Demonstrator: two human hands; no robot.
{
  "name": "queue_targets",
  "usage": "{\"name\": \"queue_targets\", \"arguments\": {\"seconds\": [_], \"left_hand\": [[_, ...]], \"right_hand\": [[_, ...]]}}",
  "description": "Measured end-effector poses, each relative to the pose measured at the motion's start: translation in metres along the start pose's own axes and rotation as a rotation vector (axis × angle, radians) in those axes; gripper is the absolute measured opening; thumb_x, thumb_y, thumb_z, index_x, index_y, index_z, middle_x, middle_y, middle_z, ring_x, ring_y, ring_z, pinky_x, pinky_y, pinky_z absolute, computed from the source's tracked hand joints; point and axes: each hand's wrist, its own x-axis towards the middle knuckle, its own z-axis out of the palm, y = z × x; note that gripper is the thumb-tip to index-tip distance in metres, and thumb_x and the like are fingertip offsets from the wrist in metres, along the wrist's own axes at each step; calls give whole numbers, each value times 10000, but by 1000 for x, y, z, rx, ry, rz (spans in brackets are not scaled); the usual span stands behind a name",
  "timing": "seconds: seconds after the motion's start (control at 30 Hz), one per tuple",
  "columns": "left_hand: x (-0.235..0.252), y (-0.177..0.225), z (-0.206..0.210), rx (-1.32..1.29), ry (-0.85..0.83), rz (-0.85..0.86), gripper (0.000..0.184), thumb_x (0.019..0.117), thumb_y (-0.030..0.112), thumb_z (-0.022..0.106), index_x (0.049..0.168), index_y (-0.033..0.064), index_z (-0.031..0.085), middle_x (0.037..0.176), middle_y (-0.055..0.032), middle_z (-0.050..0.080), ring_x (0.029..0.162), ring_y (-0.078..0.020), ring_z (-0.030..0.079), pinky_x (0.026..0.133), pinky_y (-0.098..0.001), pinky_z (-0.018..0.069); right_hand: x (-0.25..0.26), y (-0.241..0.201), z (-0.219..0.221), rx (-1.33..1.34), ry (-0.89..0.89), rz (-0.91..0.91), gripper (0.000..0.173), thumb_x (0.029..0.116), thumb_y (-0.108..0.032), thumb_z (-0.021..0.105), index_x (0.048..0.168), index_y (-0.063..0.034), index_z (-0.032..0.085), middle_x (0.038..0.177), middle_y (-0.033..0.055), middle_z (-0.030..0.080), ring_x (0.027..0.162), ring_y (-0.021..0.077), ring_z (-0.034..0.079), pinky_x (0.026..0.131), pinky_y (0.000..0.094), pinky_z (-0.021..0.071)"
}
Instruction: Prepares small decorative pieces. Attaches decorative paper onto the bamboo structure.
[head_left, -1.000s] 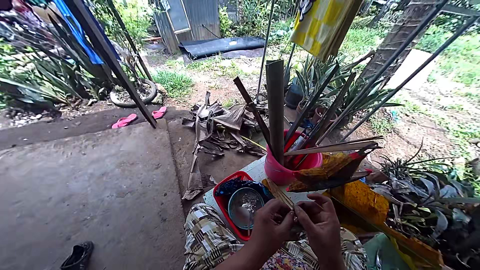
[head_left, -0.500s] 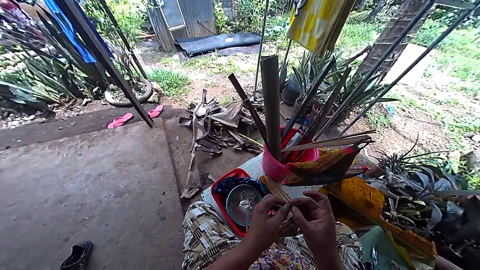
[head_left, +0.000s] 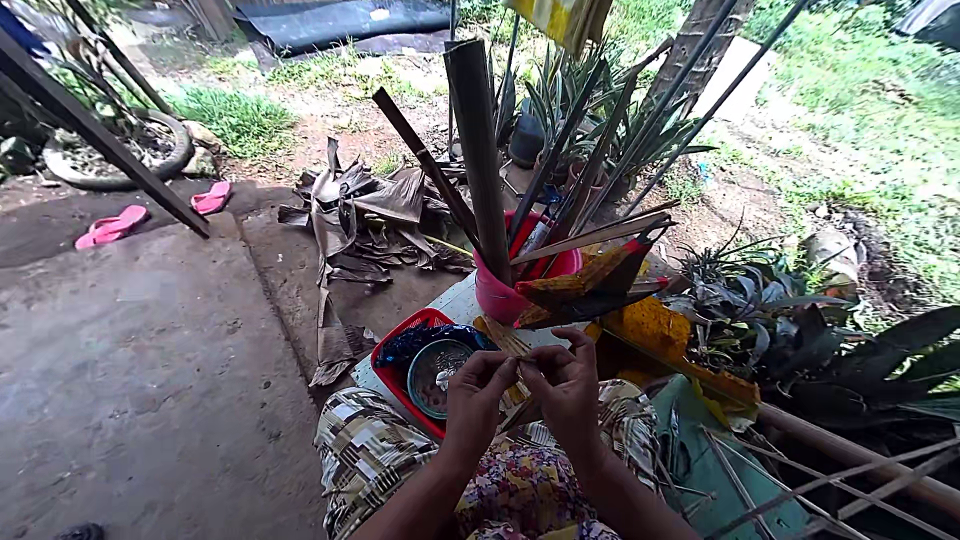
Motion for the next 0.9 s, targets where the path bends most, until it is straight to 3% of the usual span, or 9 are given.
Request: {"name": "queue_targets", "arguments": {"seconds": [0.3,0.43,0.53,0.6,0.67,0.73,0.8,0.83,0.9], "left_hand": [[11,11,-1,-395,88,-563,185,1073,130,480,1015,32,626,931,-99,679,849,-197,676,824,-378,583],[18,11,-12,-593,93,-637,347,1125,245,309,1064,67,601,997,-92,702,966,-218,698,926,-414,560],[28,15,-25,-774,180,-558,460,1128,239,255,828,74,563,731,-68,653,744,-199,704,827,-374,614],[38,11,-43,-787,210,-452,429,1129,247,247,815,129,515,589,30,522,542,-92,592,635,-251,589],[49,3,-68,-507,205,-239,326,1131,205,253,913,155,491,597,75,437,456,-9,431,458,-140,426],[59,-7,-104,129,145,133,173,1085,111,347,1022,152,503,643,88,451,482,3,401,459,-138,365],[66,-7,-151,929,-19,494,260,1028,241,559,1152,13,579,850,-77,605,659,-164,578,605,-335,508],[70,-5,-171,1201,-155,566,456,966,372,642,1208,-14,625,980,-184,672,774,-321,678,655,-508,556],[79,-7,-212,1541,-409,536,630,906,507,709,1339,56,627,1121,-229,677,939,-435,694,726,-616,560]], "right_hand": [[11,-2,-6,390,16,469,479,908,76,617,1322,-1,387,882,103,691,758,161,704,762,328,607],[8,-2,-18,513,18,417,344,971,65,532,1279,-42,423,981,112,686,948,252,734,943,438,596],[6,-8,-42,657,84,360,256,1009,32,476,1221,-111,474,967,96,696,863,265,743,904,480,615],[9,-7,-64,695,126,309,228,1032,-17,464,1189,-169,530,864,24,670,680,150,677,746,374,636],[12,-3,-85,517,127,153,224,1037,-28,460,1186,-187,514,853,-20,626,567,34,537,546,198,508],[12,8,-111,-84,5,-164,202,1049,-71,490,1226,-168,485,952,-61,596,644,-15,502,587,153,453],[14,22,-142,-721,-143,-501,144,1075,-139,500,1209,-111,544,1039,52,591,833,82,610,723,215,548],[17,32,-159,-933,-213,-612,159,1052,-118,514,1185,-103,598,1020,109,622,840,162,652,709,281,577],[26,57,-205,-1205,-344,-643,216,990,-45,557,1148,-90,696,993,166,687,816,276,711,677,396,612]]}}
